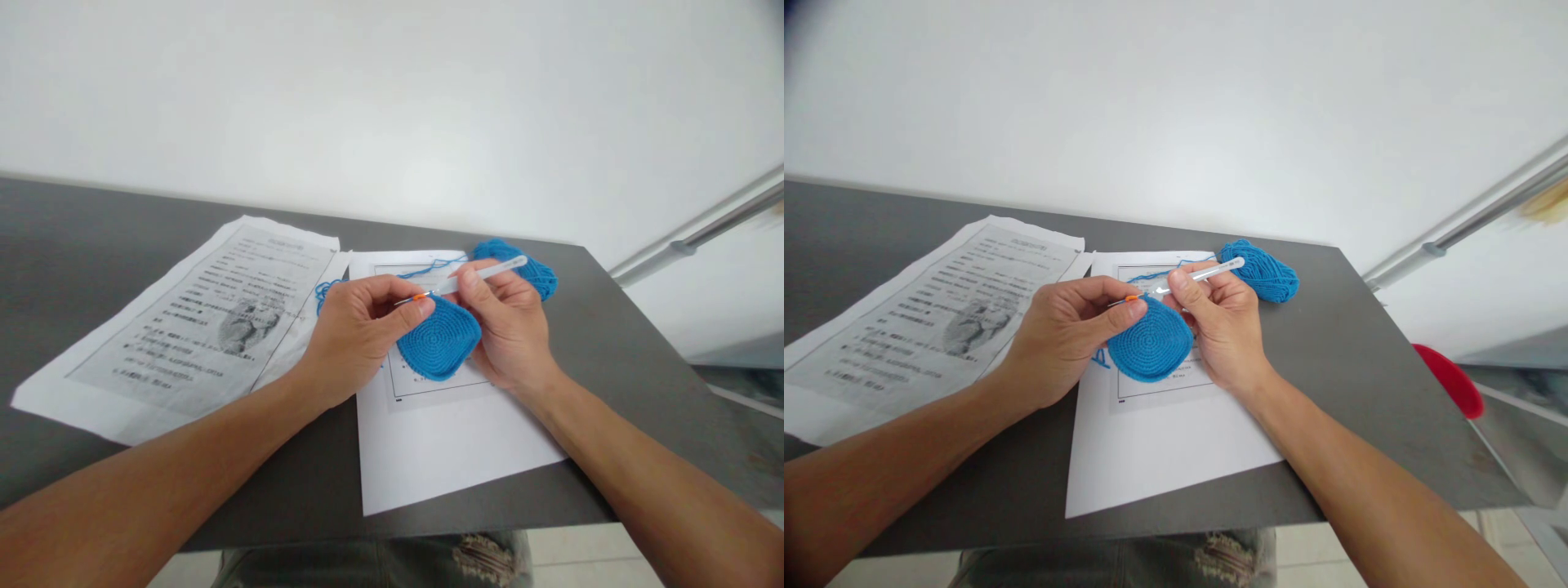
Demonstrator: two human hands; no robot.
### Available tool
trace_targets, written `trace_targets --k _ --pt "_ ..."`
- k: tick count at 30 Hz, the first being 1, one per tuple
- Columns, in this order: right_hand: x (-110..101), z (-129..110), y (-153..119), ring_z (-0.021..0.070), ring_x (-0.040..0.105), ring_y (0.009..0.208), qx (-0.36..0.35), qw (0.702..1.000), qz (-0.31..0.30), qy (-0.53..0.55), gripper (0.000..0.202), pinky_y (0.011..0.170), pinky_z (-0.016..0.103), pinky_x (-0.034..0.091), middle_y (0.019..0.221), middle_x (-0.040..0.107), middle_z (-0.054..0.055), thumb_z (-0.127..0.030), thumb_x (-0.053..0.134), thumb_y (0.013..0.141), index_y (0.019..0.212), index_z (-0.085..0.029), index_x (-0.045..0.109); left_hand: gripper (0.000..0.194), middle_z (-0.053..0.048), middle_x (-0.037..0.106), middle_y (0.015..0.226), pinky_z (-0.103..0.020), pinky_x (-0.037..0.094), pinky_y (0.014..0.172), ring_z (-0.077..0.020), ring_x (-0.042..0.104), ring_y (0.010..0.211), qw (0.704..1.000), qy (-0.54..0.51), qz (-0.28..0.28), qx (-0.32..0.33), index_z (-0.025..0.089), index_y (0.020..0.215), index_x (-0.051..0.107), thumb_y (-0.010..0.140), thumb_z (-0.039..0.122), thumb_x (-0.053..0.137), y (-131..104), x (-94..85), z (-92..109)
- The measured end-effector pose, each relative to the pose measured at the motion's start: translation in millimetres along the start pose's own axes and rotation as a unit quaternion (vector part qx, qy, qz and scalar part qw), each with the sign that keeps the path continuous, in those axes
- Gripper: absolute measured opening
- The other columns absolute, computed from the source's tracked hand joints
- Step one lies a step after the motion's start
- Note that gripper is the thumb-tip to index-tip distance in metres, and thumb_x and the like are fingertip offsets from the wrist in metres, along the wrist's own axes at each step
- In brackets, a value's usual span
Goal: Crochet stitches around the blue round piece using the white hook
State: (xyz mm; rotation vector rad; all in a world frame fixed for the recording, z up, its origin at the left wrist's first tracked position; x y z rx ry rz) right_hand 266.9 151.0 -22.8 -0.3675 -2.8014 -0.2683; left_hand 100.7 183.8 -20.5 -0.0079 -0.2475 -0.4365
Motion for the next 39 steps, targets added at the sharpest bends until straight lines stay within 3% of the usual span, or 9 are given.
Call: trace_targets --k 4,7,10,12,17,26,36,39 --pt "-1.6 -0.8 -0.2 0.0090 0.062 0.054 0.014 1.000 -0.014 0.009 0.035 0.051 0.020 0.050 0.061 0.070 -0.004 -0.048 0.097 0.067 0.076 -0.022 0.075 0.015 0.001 0.073 0.070 -0.021 0.045 0.059 -0.0100 0.058 0.063 1.000 0.011 0.015 -0.009 0.017 0.073 0.079 0.068 0.024 0.091 -0.8 0.5 1.2" --pt "-1.6 -2.0 -0.1 0.0088 0.062 0.056 0.028 0.997 -0.069 0.014 0.036 0.052 0.020 0.050 0.065 0.072 -0.004 -0.048 0.097 0.067 0.081 -0.022 0.077 0.018 0.001 0.070 0.066 -0.022 0.044 0.057 -0.0106 0.057 0.063 0.999 0.030 0.037 -0.012 0.016 0.069 0.077 0.067 0.026 0.092 -0.8 -0.1 2.9" --pt "-1.6 -2.7 0.8 0.0081 0.061 0.057 0.021 0.994 -0.107 0.014 0.032 0.055 0.020 0.051 0.067 0.072 -0.005 -0.035 0.100 0.064 0.083 -0.022 0.078 0.018 0.001 0.068 0.064 -0.022 0.041 0.055 -0.0096 0.053 0.060 0.998 0.041 0.041 -0.006 0.016 0.068 0.077 0.070 0.029 0.091 -1.0 -1.3 3.9" --pt "-2.4 -2.3 1.6 0.0087 0.062 0.059 0.016 0.995 -0.099 0.011 0.029 0.057 0.021 0.053 0.067 0.073 -0.004 -0.027 0.099 0.064 0.082 -0.022 0.077 0.018 0.002 0.065 0.061 -0.022 0.038 0.052 -0.0086 0.049 0.056 0.999 0.035 0.031 0.000 0.017 0.069 0.079 0.072 0.031 0.090 -1.1 -2.3 3.5" --pt "-4.6 -1.1 1.9 0.0109 0.067 0.062 0.000 0.997 -0.080 -0.004 0.027 0.059 0.023 0.057 0.072 0.077 -0.003 -0.026 0.098 0.067 0.082 -0.021 0.076 0.028 0.003 0.056 0.056 -0.024 0.031 0.049 -0.0089 0.042 0.053 1.000 0.013 0.002 -0.012 0.017 0.068 0.076 0.077 0.041 0.087 -0.5 -3.4 0.9" --pt "-5.0 -0.6 0.8 0.0131 0.072 0.064 -0.025 0.997 -0.075 -0.022 0.029 0.064 0.027 0.062 0.074 0.079 -0.003 -0.028 0.098 0.067 0.084 -0.022 0.075 0.040 0.001 0.057 0.060 -0.027 0.038 0.052 -0.0110 0.044 0.054 1.000 0.011 -0.003 -0.023 0.019 0.065 0.072 0.078 0.055 0.084 0.2 -4.1 -0.2" --pt "-8.2 1.1 0.9 0.0116 0.068 0.063 -0.079 0.994 -0.063 -0.047 0.022 0.060 0.025 0.058 0.076 0.077 -0.003 -0.023 0.094 0.071 0.085 -0.023 0.077 0.035 0.000 0.062 0.062 -0.024 0.038 0.052 -0.0092 0.047 0.054 0.999 -0.012 -0.014 -0.031 0.017 0.070 0.075 0.083 0.049 0.081 -0.2 -3.1 1.0" --pt "-8.3 1.5 1.3 0.0122 0.067 0.062 -0.085 0.993 -0.054 -0.062 0.022 0.058 0.025 0.057 0.075 0.076 -0.003 -0.024 0.094 0.071 0.084 -0.023 0.077 0.025 -0.001 0.069 0.068 -0.023 0.042 0.054 -0.0099 0.053 0.057 0.998 -0.032 -0.041 -0.048 0.017 0.079 0.080 0.072 0.037 0.091 -2.3 -1.5 4.1"
Point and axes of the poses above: each hand's wrist, its own y-axis towards the middle knuckle, its own x-axis out of the palm, z = x × y, the point moved 1 cm from there along y, towards the middle knuckle
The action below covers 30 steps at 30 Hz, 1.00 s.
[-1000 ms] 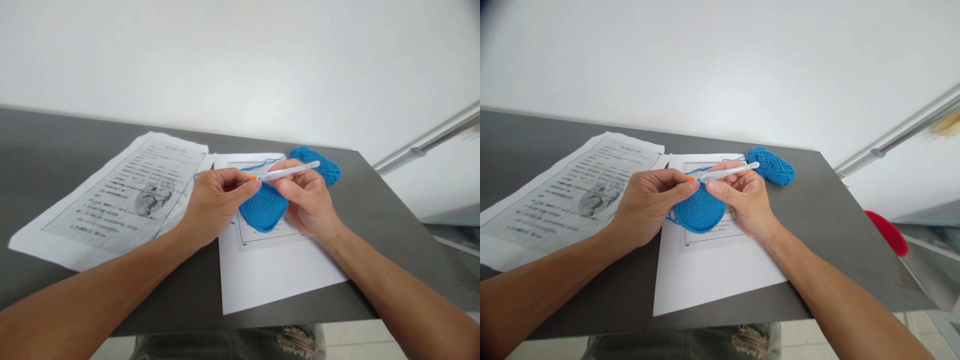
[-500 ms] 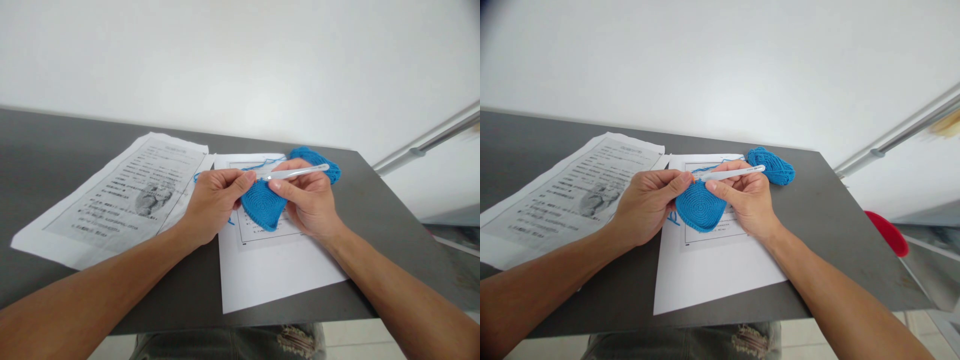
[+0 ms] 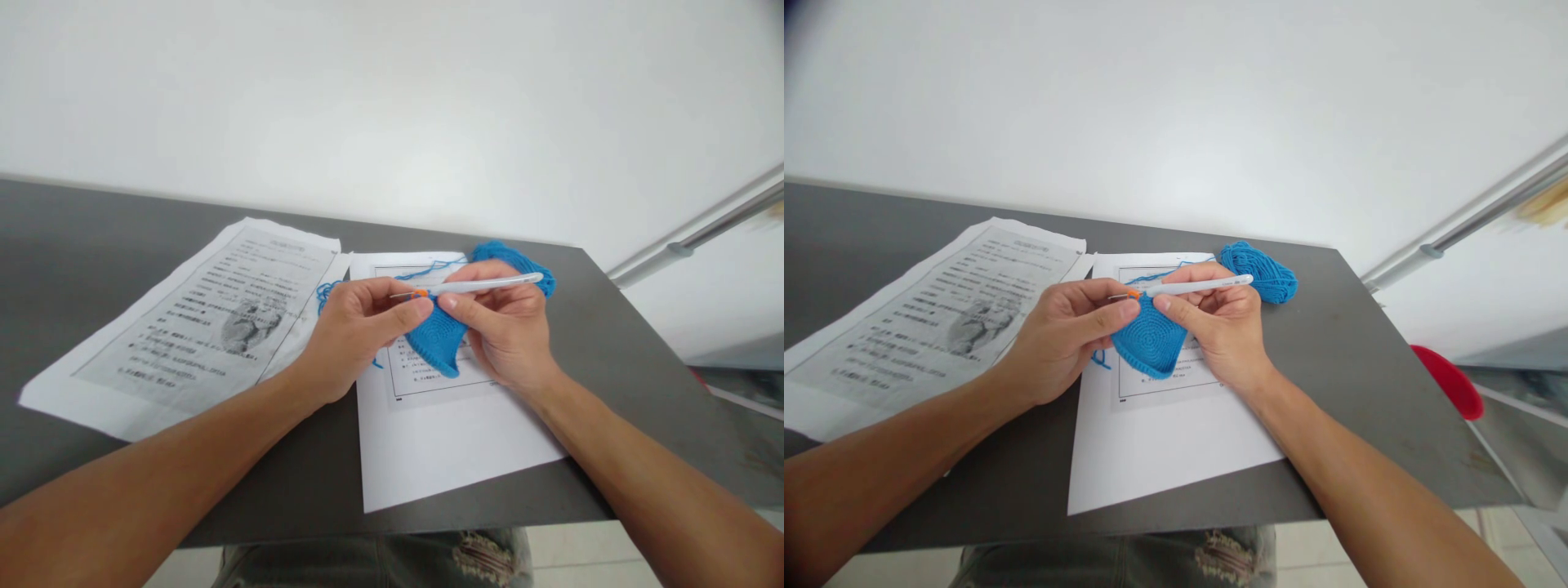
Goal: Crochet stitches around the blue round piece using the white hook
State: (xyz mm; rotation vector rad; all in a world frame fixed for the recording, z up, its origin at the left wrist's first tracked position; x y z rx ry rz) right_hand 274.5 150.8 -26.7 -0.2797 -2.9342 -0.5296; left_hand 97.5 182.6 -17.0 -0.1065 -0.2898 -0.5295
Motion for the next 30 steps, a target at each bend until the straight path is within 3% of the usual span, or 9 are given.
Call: trace_targets --k 4,11,15,19,24,30 --pt "0.7 -0.7 -0.6 0.0128 0.069 0.067 -0.018 1.000 0.003 -0.002 0.020 0.061 0.026 0.058 0.078 0.077 -0.002 -0.021 0.094 0.071 0.084 -0.024 0.079 0.022 -0.002 0.076 0.076 -0.023 0.049 0.060 -0.0117 0.061 0.063 1.000 -0.016 0.005 -0.009 0.017 0.079 0.080 0.062 0.021 0.093 -1.1 1.9 0.9" --pt "-6.3 -0.8 -3.5 0.0142 0.064 0.068 -0.014 0.999 -0.018 -0.037 0.015 0.060 0.028 0.054 0.082 0.075 0.000 -0.036 0.090 0.078 0.088 -0.028 0.083 0.020 -0.002 0.075 0.072 -0.024 0.048 0.060 -0.0135 0.062 0.064 0.997 0.041 0.067 0.000 0.016 0.076 0.079 0.062 0.023 0.092 -0.6 1.6 2.7" --pt "-6.9 -2.2 -3.7 0.0164 0.068 0.075 -0.085 0.993 -0.033 -0.082 0.009 0.065 0.031 0.055 0.087 0.079 0.000 -0.030 0.084 0.086 0.094 -0.033 0.086 0.021 -0.001 0.074 0.071 -0.024 0.047 0.060 -0.0121 0.060 0.063 0.997 0.026 0.074 0.002 0.016 0.072 0.078 0.059 0.022 0.093 0.8 2.3 4.4" --pt "0.4 -11.1 -6.0 0.0212 0.075 0.089 -0.177 0.975 -0.048 -0.127 0.023 0.079 0.039 0.062 0.096 0.083 -0.001 -0.019 0.081 0.087 0.101 -0.037 0.085 0.022 0.000 0.072 0.069 -0.023 0.047 0.062 -0.0114 0.060 0.064 0.996 -0.010 0.083 -0.007 0.016 0.069 0.075 0.057 0.021 0.094 3.1 0.1 2.8" --pt "6.5 -18.7 -10.6 0.0257 0.078 0.092 -0.217 0.954 -0.022 -0.204 0.026 0.086 0.047 0.066 0.099 0.084 0.000 -0.018 0.081 0.087 0.103 -0.038 0.085 0.023 -0.001 0.073 0.072 -0.025 0.049 0.065 -0.0122 0.061 0.066 0.997 -0.028 0.078 -0.005 0.016 0.070 0.076 0.058 0.022 0.094 3.5 -3.1 2.0" --pt "4.5 -16.7 -13.5 0.0265 0.078 0.094 -0.290 0.917 -0.022 -0.275 0.036 0.086 0.048 0.066 0.105 0.084 0.001 -0.014 0.080 0.088 0.114 -0.039 0.083 0.025 -0.001 0.073 0.071 -0.025 0.048 0.064 -0.0120 0.061 0.065 0.996 -0.031 0.081 -0.008 0.015 0.069 0.075 0.055 0.022 0.095 4.4 -3.6 4.2"
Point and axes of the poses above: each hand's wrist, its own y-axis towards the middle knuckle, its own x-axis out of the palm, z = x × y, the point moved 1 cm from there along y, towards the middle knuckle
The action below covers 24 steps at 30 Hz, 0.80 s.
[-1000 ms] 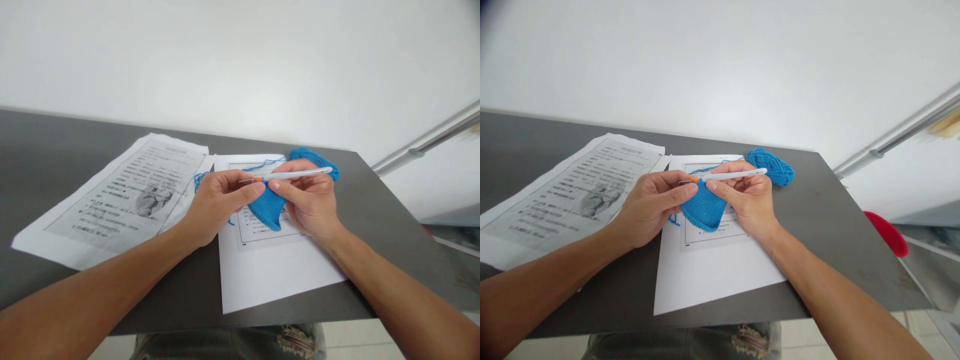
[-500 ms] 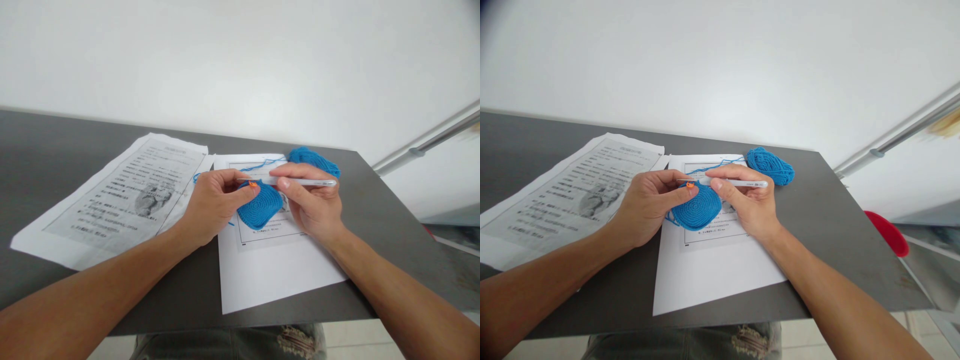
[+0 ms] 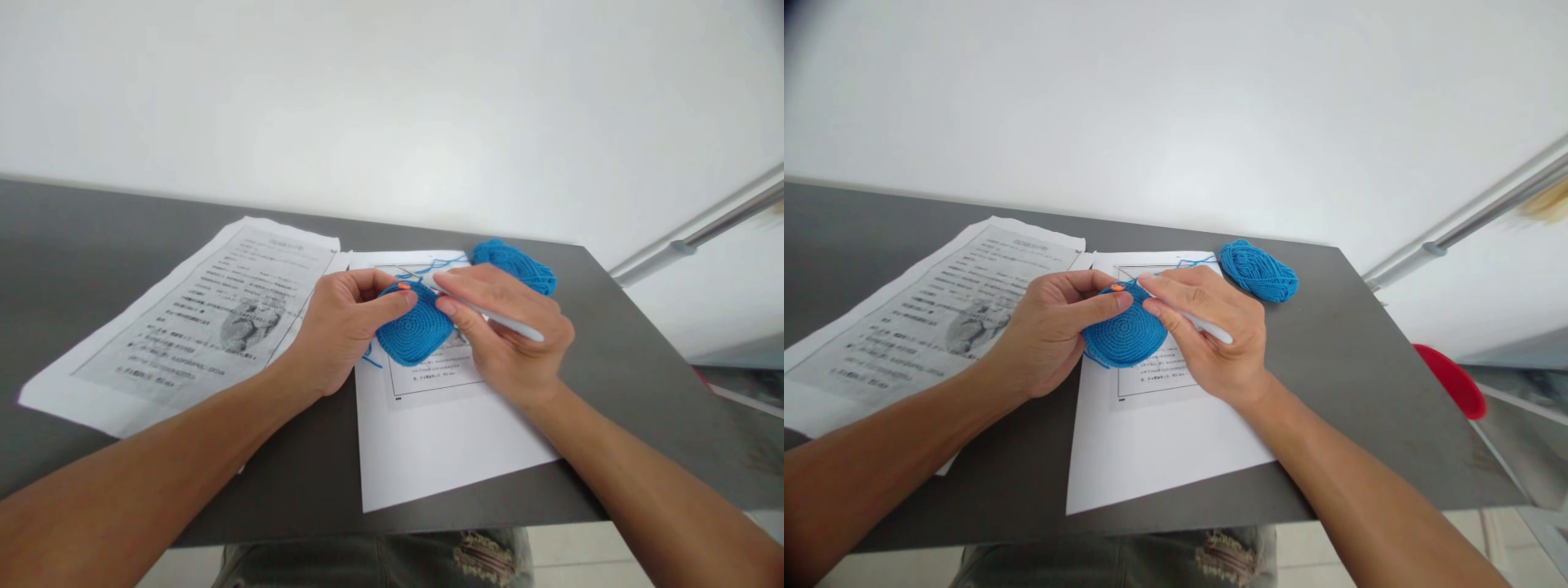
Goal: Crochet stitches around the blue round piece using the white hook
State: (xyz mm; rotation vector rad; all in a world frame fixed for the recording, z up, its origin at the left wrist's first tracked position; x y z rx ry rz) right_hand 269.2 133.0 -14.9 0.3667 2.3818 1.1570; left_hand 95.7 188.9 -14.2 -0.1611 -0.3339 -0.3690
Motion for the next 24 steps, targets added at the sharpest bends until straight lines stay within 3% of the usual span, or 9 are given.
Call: trace_targets --k 5,11,17,22,24 --pt "-2.2 1.4 -2.7 0.0249 0.076 0.096 -0.065 0.997 -0.012 -0.049 0.048 0.087 0.045 0.065 0.111 0.081 0.002 -0.010 0.077 0.089 0.126 -0.040 0.078 0.024 0.000 0.073 0.070 -0.024 0.048 0.063 -0.0120 0.061 0.065 1.000 0.009 -0.001 -0.006 0.016 0.069 0.075 0.056 0.020 0.094 0.4 -0.1 0.2" --pt "-4.3 5.0 -4.3 0.0258 0.074 0.104 -0.057 0.996 0.006 -0.073 0.051 0.093 0.046 0.063 0.116 0.080 0.000 -0.011 0.077 0.090 0.129 -0.044 0.076 0.022 0.000 0.072 0.068 -0.024 0.046 0.059 -0.0113 0.059 0.061 0.999 0.032 0.006 -0.007 0.016 0.067 0.074 0.056 0.019 0.093 -1.1 0.6 1.7" --pt "-2.8 6.2 -3.9 0.0253 0.076 0.101 -0.054 0.995 0.020 -0.080 0.044 0.092 0.044 0.064 0.112 0.081 0.001 -0.012 0.076 0.091 0.124 -0.041 0.079 0.020 0.000 0.072 0.068 -0.023 0.044 0.058 -0.0115 0.058 0.062 0.997 0.069 0.013 0.023 0.016 0.069 0.075 0.058 0.020 0.091 -0.5 -1.4 2.8" --pt "0.0 4.8 -2.0 0.0239 0.077 0.097 -0.088 0.991 0.043 -0.094 0.036 0.088 0.042 0.065 0.107 0.082 0.003 -0.010 0.077 0.089 0.117 -0.033 0.082 0.018 0.001 0.072 0.068 -0.023 0.045 0.058 -0.0115 0.058 0.062 0.996 0.089 0.016 0.024 0.016 0.069 0.074 0.059 0.020 0.088 0.3 -1.3 2.3" --pt "1.3 4.1 -0.3 0.0224 0.078 0.092 -0.070 0.994 0.058 -0.068 0.030 0.084 0.040 0.065 0.103 0.083 0.003 -0.010 0.078 0.089 0.110 -0.030 0.083 0.016 0.001 0.072 0.069 -0.023 0.045 0.059 -0.0117 0.058 0.063 0.994 0.105 0.024 0.034 0.016 0.070 0.074 0.061 0.021 0.087 0.7 -1.2 2.7"
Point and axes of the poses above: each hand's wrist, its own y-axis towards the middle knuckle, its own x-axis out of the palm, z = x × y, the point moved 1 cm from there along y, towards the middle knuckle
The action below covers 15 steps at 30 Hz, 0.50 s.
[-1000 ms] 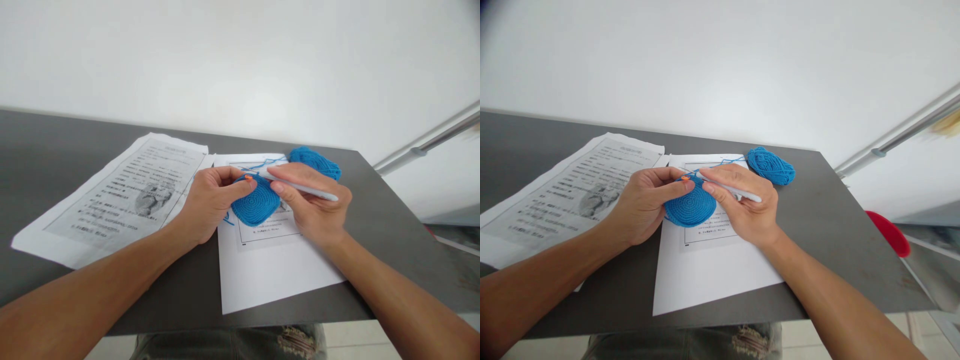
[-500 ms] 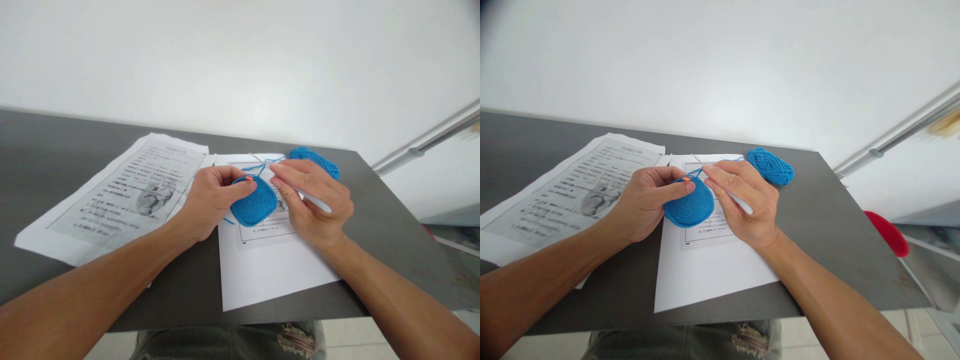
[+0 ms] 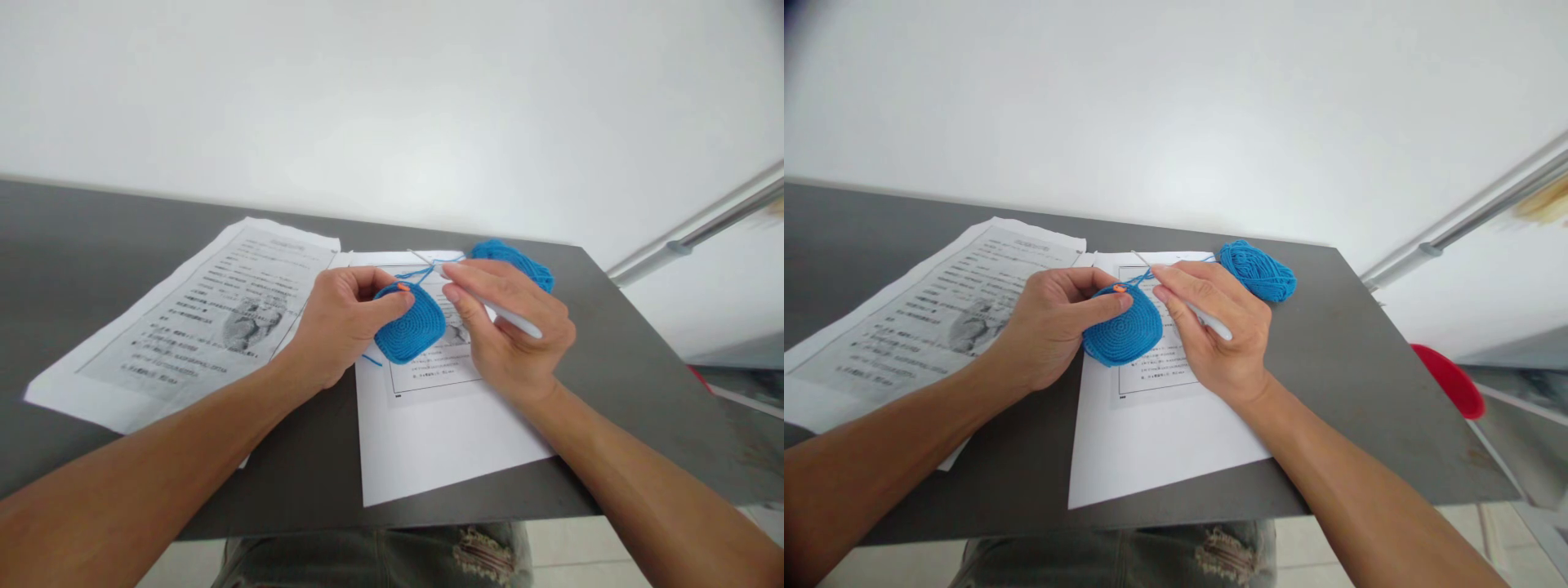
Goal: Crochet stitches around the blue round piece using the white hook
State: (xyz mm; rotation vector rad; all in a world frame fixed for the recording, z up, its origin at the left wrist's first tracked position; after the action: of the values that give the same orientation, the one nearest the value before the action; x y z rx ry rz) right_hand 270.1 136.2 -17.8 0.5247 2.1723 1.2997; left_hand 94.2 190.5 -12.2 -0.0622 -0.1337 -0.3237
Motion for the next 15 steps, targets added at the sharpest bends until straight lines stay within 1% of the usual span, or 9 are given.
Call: trace_targets --k 2,3,5,7,10,13,15 --pt "1.1 1.7 1.9 0.0194 0.077 0.080 0.076 0.995 0.006 0.058 0.021 0.073 0.037 0.065 0.096 0.083 0.003 -0.013 0.078 0.090 0.104 -0.028 0.084 0.016 0.000 0.071 0.067 -0.023 0.044 0.057 -0.0119 0.057 0.062 1.000 0.024 0.016 0.009 0.015 0.069 0.074 0.063 0.025 0.086 0.8 -0.6 0.1" --pt "1.4 3.6 2.7 0.0177 0.075 0.072 0.124 0.988 0.009 0.096 0.015 0.067 0.035 0.064 0.091 0.083 0.002 -0.017 0.078 0.091 0.101 -0.027 0.083 0.017 0.000 0.070 0.066 -0.024 0.043 0.056 -0.0122 0.057 0.061 0.999 0.035 0.026 0.011 0.015 0.069 0.074 0.064 0.027 0.085 1.3 -1.2 0.0" --pt "1.3 9.2 4.2 0.0150 0.071 0.061 0.214 0.961 0.014 0.174 0.007 0.059 0.032 0.061 0.082 0.080 0.002 -0.026 0.079 0.092 0.097 -0.025 0.082 0.019 0.000 0.070 0.065 -0.024 0.042 0.055 -0.0127 0.057 0.060 0.998 0.048 0.043 0.014 0.015 0.069 0.073 0.064 0.030 0.085 2.9 -2.9 -1.0" --pt "0.6 15.3 5.8 0.0138 0.069 0.057 0.275 0.932 0.017 0.237 0.012 0.056 0.031 0.060 0.077 0.078 0.001 -0.035 0.080 0.092 0.094 -0.023 0.080 0.020 -0.001 0.069 0.065 -0.024 0.042 0.054 -0.0128 0.057 0.059 0.997 0.049 0.058 0.020 0.016 0.069 0.073 0.064 0.032 0.085 4.9 -4.8 -2.3" --pt "-0.9 21.6 9.1 0.0120 0.066 0.053 0.337 0.894 0.017 0.296 0.024 0.052 0.027 0.056 0.073 0.076 0.000 -0.044 0.082 0.088 0.090 -0.021 0.076 0.019 0.000 0.068 0.064 -0.024 0.041 0.053 -0.0121 0.055 0.059 0.996 0.051 0.073 0.032 0.016 0.069 0.073 0.064 0.031 0.084 7.6 -7.0 -4.0" --pt "-3.0 24.8 12.8 0.0111 0.060 0.048 0.389 0.871 0.011 0.301 0.038 0.047 0.025 0.050 0.065 0.070 -0.001 -0.056 0.081 0.085 0.082 -0.020 0.070 0.018 0.000 0.068 0.064 -0.024 0.040 0.052 -0.0120 0.055 0.058 0.995 0.063 0.075 0.036 0.016 0.069 0.073 0.065 0.030 0.083 8.5 -7.6 -4.8" --pt "-5.2 27.5 14.2 0.0104 0.051 0.041 0.433 0.862 -0.026 0.264 0.047 0.040 0.025 0.040 0.054 0.061 -0.003 -0.066 0.075 0.086 0.076 -0.021 0.064 0.016 -0.001 0.068 0.065 -0.024 0.041 0.052 -0.0124 0.055 0.059 0.993 0.078 0.074 0.043 0.016 0.069 0.073 0.065 0.029 0.081 8.1 -7.7 -4.9"
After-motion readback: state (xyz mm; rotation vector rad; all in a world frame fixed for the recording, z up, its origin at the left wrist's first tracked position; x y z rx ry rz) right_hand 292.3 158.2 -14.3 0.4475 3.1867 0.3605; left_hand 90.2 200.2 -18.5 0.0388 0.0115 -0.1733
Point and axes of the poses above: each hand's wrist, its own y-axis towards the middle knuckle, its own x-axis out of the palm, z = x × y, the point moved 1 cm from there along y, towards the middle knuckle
